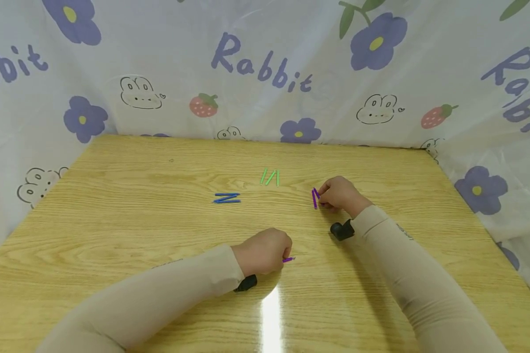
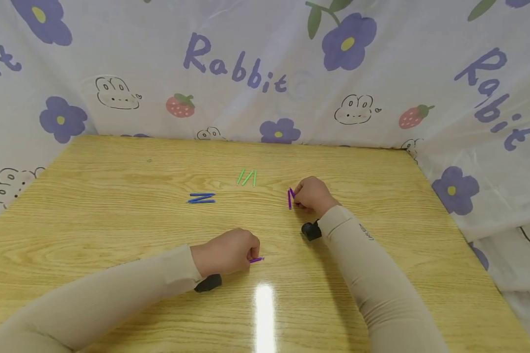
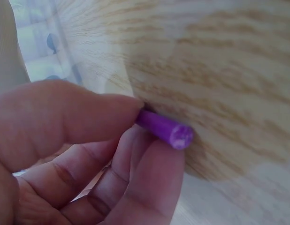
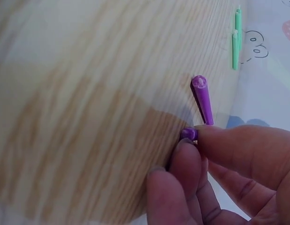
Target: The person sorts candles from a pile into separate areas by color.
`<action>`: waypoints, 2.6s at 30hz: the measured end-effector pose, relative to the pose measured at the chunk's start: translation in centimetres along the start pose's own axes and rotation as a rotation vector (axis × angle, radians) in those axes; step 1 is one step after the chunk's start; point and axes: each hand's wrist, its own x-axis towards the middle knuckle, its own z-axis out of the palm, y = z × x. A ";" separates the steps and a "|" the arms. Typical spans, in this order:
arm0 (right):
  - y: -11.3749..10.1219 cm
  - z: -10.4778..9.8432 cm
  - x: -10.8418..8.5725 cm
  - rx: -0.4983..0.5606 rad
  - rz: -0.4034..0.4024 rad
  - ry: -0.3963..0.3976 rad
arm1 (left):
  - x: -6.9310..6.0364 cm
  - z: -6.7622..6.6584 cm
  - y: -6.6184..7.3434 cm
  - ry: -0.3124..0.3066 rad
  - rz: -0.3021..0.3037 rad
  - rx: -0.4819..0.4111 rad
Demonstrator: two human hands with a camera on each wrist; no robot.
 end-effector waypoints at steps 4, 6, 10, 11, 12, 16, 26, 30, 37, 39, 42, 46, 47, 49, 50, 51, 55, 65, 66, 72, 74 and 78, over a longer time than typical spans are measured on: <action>0.0 -0.1 0.0 -0.001 -0.006 0.001 | 0.1 -0.1 0.1 -0.003 -0.002 0.004; 0.0 -0.2 0.0 -0.003 -0.007 0.002 | 0.2 -0.1 0.2 -0.003 -0.002 0.004; 0.1 -0.2 0.0 -0.008 -0.009 0.006 | 0.3 -0.2 0.2 -0.008 -0.004 0.010; 0.1 -0.2 0.1 -0.009 -0.010 0.007 | 0.4 -0.2 0.3 -0.011 -0.003 0.014; 0.1 -0.2 0.1 -0.009 -0.011 0.007 | 0.4 -0.3 0.3 -0.013 -0.003 0.017; 0.2 -0.3 0.1 -0.006 -0.012 0.008 | 0.7 -0.4 0.2 -0.028 0.003 0.018; 0.1 -0.3 0.0 0.000 -0.014 0.009 | 1.2 -0.7 -0.6 -0.046 0.008 -0.071; 0.0 -0.1 -0.1 -0.005 -0.014 0.013 | 1.2 -0.8 -0.9 -0.038 0.007 -0.157; 0.0 0.2 -0.1 -0.006 -0.004 0.014 | 1.4 -1.2 -1.7 -0.007 -0.020 -0.328; 0.1 0.2 0.0 -0.003 -0.003 0.015 | 1.6 -1.4 -2.0 0.007 -0.025 -0.339; 0.1 0.2 0.0 -0.005 -0.010 0.019 | 1.8 -1.7 -2.5 0.021 -0.045 -0.385; 0.1 0.2 0.1 -0.007 -0.018 0.020 | 2.0 -2.1 -3.0 0.037 -0.061 -0.426; 0.1 0.3 0.2 -0.006 -0.017 0.019 | 2.1 -2.2 -3.1 0.041 -0.066 -0.433; 0.2 0.3 0.2 -0.005 -0.015 0.018 | 2.2 -2.4 -3.3 0.048 -0.074 -0.464; 0.2 0.3 0.2 -0.006 -0.015 0.018 | 2.3 -2.5 -3.4 0.053 -0.079 -0.482; 0.2 0.3 0.3 -0.008 -0.014 0.018 | 2.4 -2.6 -3.5 0.059 -0.085 -0.494; 0.3 0.3 0.3 -0.017 -0.014 0.022 | 3.0 -3.0 -3.8 0.094 -0.122 -0.575; 0.4 0.3 0.3 0.002 -0.022 0.027 | 4.8 -3.3 -4.3 0.184 -0.202 -0.695; 0.4 0.3 0.3 0.003 -0.023 0.028 | 5.0 -3.4 -4.3 0.191 -0.212 -0.705; 0.5 0.3 0.4 0.013 -0.022 0.026 | 5.9 -3.8 -4.1 0.241 -0.250 -0.756; 0.6 0.3 0.5 0.015 -0.020 0.025 | 6.2 -3.9 -4.0 0.262 -0.255 -0.775; 0.5 0.3 0.4 0.017 -0.011 0.027 | 6.9 -4.0 -3.8 0.307 -0.269 -0.821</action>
